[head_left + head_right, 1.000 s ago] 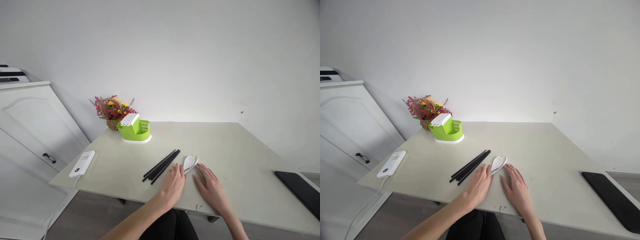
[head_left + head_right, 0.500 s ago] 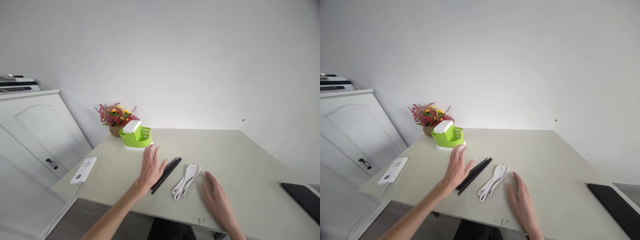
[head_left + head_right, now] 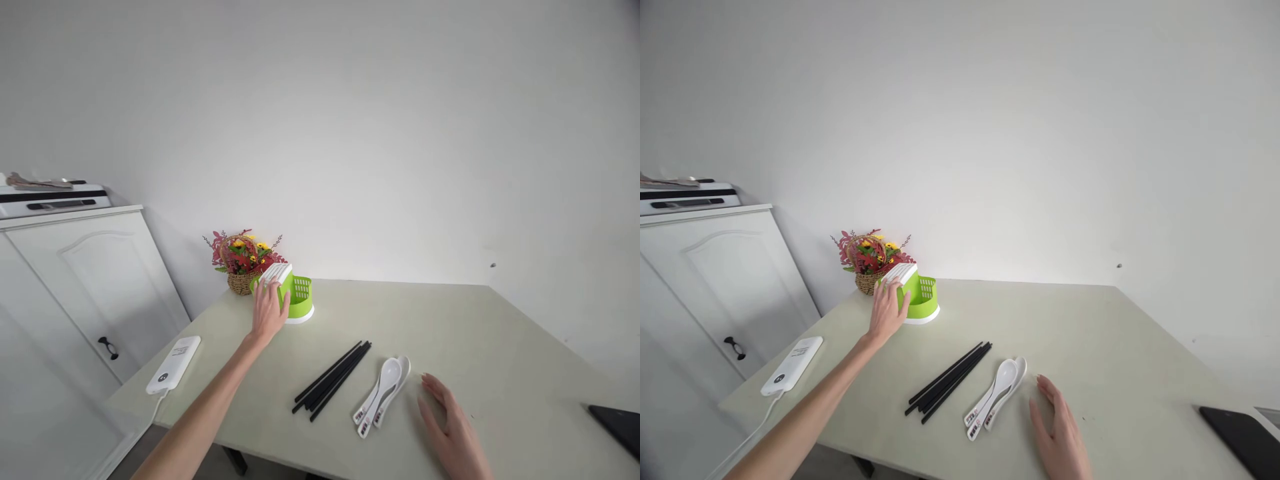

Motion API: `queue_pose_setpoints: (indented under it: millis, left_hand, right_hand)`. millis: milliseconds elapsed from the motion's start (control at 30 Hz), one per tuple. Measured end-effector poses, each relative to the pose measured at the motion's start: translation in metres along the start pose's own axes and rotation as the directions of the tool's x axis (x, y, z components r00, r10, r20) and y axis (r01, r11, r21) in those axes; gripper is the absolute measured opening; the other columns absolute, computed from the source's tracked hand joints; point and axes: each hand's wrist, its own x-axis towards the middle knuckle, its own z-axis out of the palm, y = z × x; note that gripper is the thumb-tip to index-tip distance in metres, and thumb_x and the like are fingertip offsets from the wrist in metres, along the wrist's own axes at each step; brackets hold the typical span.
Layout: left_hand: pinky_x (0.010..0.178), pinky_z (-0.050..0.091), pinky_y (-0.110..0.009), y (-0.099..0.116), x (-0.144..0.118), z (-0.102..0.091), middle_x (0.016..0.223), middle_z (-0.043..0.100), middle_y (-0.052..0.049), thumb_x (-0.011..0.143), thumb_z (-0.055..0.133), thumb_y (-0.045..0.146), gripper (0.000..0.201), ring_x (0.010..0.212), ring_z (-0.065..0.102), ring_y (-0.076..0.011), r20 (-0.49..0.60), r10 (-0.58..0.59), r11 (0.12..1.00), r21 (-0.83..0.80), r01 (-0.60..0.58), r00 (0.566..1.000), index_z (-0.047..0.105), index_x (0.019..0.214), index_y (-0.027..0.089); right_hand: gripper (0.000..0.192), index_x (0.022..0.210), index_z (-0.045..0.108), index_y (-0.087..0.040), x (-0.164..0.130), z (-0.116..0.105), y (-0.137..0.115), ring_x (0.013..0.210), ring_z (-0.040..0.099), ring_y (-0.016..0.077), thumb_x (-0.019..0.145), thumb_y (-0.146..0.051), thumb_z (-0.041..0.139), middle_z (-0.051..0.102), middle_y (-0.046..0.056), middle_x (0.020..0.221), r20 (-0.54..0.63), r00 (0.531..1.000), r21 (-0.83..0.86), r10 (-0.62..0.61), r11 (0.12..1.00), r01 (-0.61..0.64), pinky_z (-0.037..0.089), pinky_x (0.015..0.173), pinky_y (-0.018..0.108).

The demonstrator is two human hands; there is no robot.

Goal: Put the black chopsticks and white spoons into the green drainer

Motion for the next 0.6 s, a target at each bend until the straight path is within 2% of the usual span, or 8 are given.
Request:
queue_pose_setpoints:
  millis: [100,233,433,600]
  left_hand:
    - [0.121,0.031,-0.065,0.011,0.005,0.000,0.142,0.060,-0.019,0.104,0.044,0.037,0.029,0.147,0.042,-0.0381,0.028,0.014,0.998,-0.063,-0.012,1.000,0.052,0.124,0.017]
    - [0.118,0.040,-0.058,0.036,0.010,0.004,0.145,0.058,-0.019,0.103,0.048,0.036,0.027,0.147,0.042,-0.0360,0.022,0.017,0.991,-0.136,-0.014,1.000,0.052,0.122,0.017]
    - [0.115,0.043,-0.056,0.093,0.017,0.015,0.144,0.059,-0.016,0.100,0.050,0.028,0.024,0.146,0.043,-0.0340,0.067,0.081,0.967,-0.246,-0.062,0.994,0.052,0.122,0.018]
    - [0.117,0.042,-0.054,0.142,0.021,0.024,0.143,0.060,-0.015,0.096,0.052,0.021,0.027,0.146,0.043,-0.0316,0.065,0.144,0.932,-0.344,-0.113,0.987,0.052,0.122,0.018]
  right_hand:
    - [0.055,0.137,0.058,-0.024,0.000,-0.001,0.001,0.129,0.062,0.0343,0.092,-0.056,0.056,0.066,0.012,0.140,0.000,1.000,-0.007,-0.001,1.000,0.001,0.059,0.084,0.043]
    - [0.053,0.135,0.059,-0.025,-0.002,0.001,-0.004,0.129,0.062,0.0334,0.094,-0.057,0.053,0.066,0.011,0.140,-0.033,0.999,0.010,0.032,0.999,-0.032,0.058,0.086,0.042]
    - [0.057,0.133,0.062,-0.025,0.004,-0.004,-0.001,0.125,0.065,0.0340,0.088,-0.059,0.060,0.068,0.011,0.139,0.053,0.997,0.016,0.056,0.998,-0.057,0.060,0.082,0.041]
    - [0.054,0.131,0.061,-0.024,0.008,-0.004,0.003,0.128,0.064,0.0342,0.089,-0.056,0.061,0.068,0.013,0.138,0.054,0.998,0.038,0.042,0.998,-0.044,0.061,0.079,0.040]
